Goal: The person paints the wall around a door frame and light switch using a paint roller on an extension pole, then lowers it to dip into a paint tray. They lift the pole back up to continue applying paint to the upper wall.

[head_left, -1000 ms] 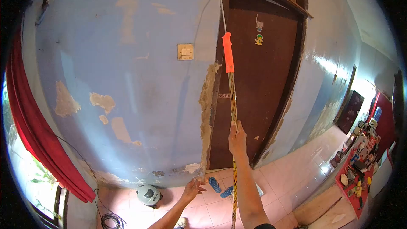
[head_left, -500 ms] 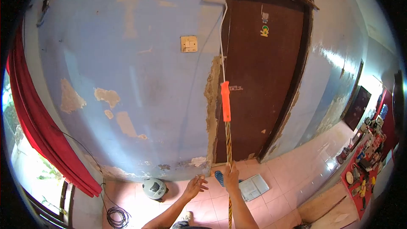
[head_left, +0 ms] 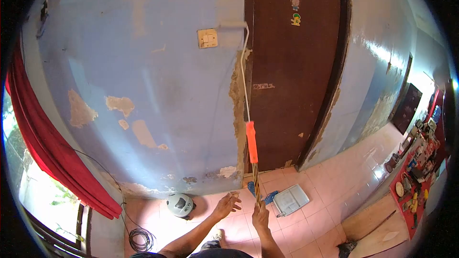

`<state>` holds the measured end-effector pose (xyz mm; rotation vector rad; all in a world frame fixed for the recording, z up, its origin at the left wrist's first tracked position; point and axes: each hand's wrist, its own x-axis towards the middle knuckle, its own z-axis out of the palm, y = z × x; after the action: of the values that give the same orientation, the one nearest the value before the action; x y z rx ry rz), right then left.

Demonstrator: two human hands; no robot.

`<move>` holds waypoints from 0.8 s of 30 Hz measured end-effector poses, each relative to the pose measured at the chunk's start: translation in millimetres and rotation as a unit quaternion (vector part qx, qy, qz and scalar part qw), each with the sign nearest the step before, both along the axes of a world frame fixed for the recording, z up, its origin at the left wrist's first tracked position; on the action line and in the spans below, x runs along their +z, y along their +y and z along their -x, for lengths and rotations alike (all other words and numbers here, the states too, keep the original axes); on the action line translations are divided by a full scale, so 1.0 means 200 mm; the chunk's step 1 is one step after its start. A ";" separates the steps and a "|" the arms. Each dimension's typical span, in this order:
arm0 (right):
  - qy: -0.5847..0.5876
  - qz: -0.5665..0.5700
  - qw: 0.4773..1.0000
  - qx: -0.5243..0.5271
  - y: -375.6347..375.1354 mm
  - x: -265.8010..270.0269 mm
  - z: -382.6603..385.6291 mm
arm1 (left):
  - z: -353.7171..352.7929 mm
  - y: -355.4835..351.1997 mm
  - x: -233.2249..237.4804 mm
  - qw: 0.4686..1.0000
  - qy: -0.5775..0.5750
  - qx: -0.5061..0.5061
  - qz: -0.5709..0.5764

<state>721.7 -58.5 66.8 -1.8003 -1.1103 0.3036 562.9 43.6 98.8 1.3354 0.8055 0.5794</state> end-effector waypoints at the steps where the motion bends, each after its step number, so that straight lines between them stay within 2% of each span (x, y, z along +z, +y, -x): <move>1: -0.003 -0.034 0.999 -0.001 0.03 0.07 0.00 | 0.00 -0.01 -0.01 1.000 -0.004 -0.002 -0.006; 3: -0.035 -0.089 0.995 -0.013 0.15 0.18 -0.03 | -0.02 -0.02 0.04 1.000 0.002 -0.006 0.001; 5: -0.024 -0.069 0.997 0.015 0.24 0.30 -0.07 | -0.02 -0.03 0.03 1.000 0.008 -0.005 0.010; 8: 0.003 -0.026 1.000 -0.003 0.31 0.36 -0.07 | -0.01 -0.03 0.00 0.999 -0.039 -0.024 -0.010; 9: 0.002 -0.026 1.000 -0.001 0.31 0.31 -0.07 | 0.00 -0.03 0.00 0.998 -0.052 -0.025 -0.015; 11: -0.064 -0.137 0.989 -0.004 0.27 0.17 -0.05 | 0.01 -0.03 0.00 0.997 -0.067 -0.023 -0.021; 13: -0.014 -0.070 0.997 -0.005 0.12 0.14 0.01 | 0.02 -0.04 0.01 1.000 -0.008 -0.005 0.002; 15: 0.014 0.000 1.000 0.013 0.02 0.01 0.03 | 0.03 -0.03 -0.02 1.000 0.001 -0.003 0.003; 21: 0.069 0.051 0.996 0.006 -0.16 -0.28 0.07 | 0.03 -0.04 -0.01 1.000 0.011 -0.014 0.015; 24: 0.052 0.027 0.998 0.005 -0.12 -0.26 0.05 | 0.00 -0.04 0.02 1.000 0.022 -0.018 0.012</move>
<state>711.5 -83.5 14.5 -1.8052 -1.0466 0.4324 562.3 35.7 102.2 1.3422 0.8201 0.5127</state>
